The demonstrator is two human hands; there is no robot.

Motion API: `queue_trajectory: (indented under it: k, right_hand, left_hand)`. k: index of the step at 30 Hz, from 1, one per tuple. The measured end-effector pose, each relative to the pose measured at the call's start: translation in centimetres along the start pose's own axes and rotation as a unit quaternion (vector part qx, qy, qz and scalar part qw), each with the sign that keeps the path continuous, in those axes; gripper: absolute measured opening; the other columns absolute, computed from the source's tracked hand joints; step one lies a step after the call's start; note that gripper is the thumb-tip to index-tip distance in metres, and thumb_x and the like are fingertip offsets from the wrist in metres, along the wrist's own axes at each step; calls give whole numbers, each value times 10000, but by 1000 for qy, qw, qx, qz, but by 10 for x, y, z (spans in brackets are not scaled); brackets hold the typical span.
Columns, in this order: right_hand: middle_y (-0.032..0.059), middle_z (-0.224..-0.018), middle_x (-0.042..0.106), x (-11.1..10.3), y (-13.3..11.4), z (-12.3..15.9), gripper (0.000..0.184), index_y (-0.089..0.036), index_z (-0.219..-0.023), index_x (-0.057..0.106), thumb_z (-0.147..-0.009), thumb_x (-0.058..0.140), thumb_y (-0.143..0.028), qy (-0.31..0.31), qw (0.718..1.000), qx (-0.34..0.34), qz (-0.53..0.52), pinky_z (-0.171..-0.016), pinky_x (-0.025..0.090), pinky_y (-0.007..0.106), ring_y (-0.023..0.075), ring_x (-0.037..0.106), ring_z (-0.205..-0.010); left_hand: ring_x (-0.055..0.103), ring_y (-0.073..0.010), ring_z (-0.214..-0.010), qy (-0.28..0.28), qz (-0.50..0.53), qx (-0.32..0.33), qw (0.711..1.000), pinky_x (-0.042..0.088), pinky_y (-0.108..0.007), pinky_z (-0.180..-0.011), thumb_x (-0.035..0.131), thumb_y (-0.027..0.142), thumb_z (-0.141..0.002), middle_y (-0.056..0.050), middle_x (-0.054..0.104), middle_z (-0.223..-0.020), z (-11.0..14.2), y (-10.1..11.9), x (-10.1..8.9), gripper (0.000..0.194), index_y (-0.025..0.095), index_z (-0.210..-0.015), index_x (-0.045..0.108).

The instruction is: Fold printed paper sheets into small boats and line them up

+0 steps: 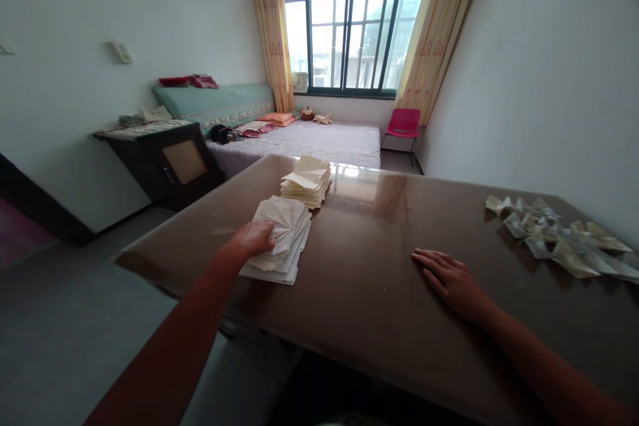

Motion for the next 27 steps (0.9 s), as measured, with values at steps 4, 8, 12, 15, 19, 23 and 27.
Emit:
queue_trajectory:
  k: [4,8,12,15,19,23,27]
  right_hand:
    - [7,-1393,524,-2,-3,-1,436,-313,-1368,473,-958,352,-396,-2,1000,5,-12,-1030,415,442,219,479,-1270]
    - [21,-1381,536,-7,-6,-4,430,-309,-1360,488,-958,350,-375,5,1000,7,-27,-1031,413,450,217,489,-1257]
    - [42,-1351,564,-11,-8,-6,419,-288,-1336,519,-948,371,-342,13,999,1,-46,-1021,420,460,216,497,-1249]
    - [48,-1328,582,-13,-11,-5,408,-282,-1317,541,-942,383,-322,21,998,4,-59,-1022,419,463,216,511,-1233]
    - [45,-1321,586,-15,-11,-4,396,-294,-1299,555,-934,403,-322,22,996,23,-82,-1031,410,457,212,505,-1239]
    - [66,-1250,626,-25,0,-26,382,-274,-1190,630,-882,500,-460,-28,974,81,-209,-971,451,470,259,550,-1170]
    - [120,-1266,604,-27,9,-67,580,-210,-1323,504,-933,302,-588,29,854,223,-469,-812,539,373,228,620,-1051]
  left_hand:
    - [630,-340,-1019,4,-22,1,1000,475,-425,-859,509,218,-799,-193,663,-1125,-1,4,0,376,124,-1142,632]
    - [630,-358,-1010,27,-33,-4,999,473,-453,-848,488,196,-802,-211,667,-1108,0,7,-1,375,107,-1133,639]
    - [592,-295,-1131,48,-23,37,998,457,-388,-919,450,148,-830,-141,615,-1262,1,1,-2,445,186,-1252,586]
    - [609,-328,-1085,85,-31,28,996,458,-430,-904,396,155,-857,-176,633,-1216,4,-1,-10,406,156,-1195,622]
    - [617,-330,-1021,186,-10,11,982,443,-458,-893,319,172,-883,-191,625,-1200,10,33,-37,478,156,-1322,510]
    - [633,-240,-911,202,205,118,950,459,-360,-877,415,210,-835,-104,689,-1024,-10,118,-42,476,171,-1294,538]
    - [611,-172,-873,97,523,216,819,486,-285,-817,425,155,-742,-37,691,-914,-55,200,-3,386,133,-1058,646]
Point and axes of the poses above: each hand's wrist, its own z-axis away from the middle knuckle, its own x-axis out of the palm, y = z × x, the point moved 1 cm from there along -z, towards the middle knuckle
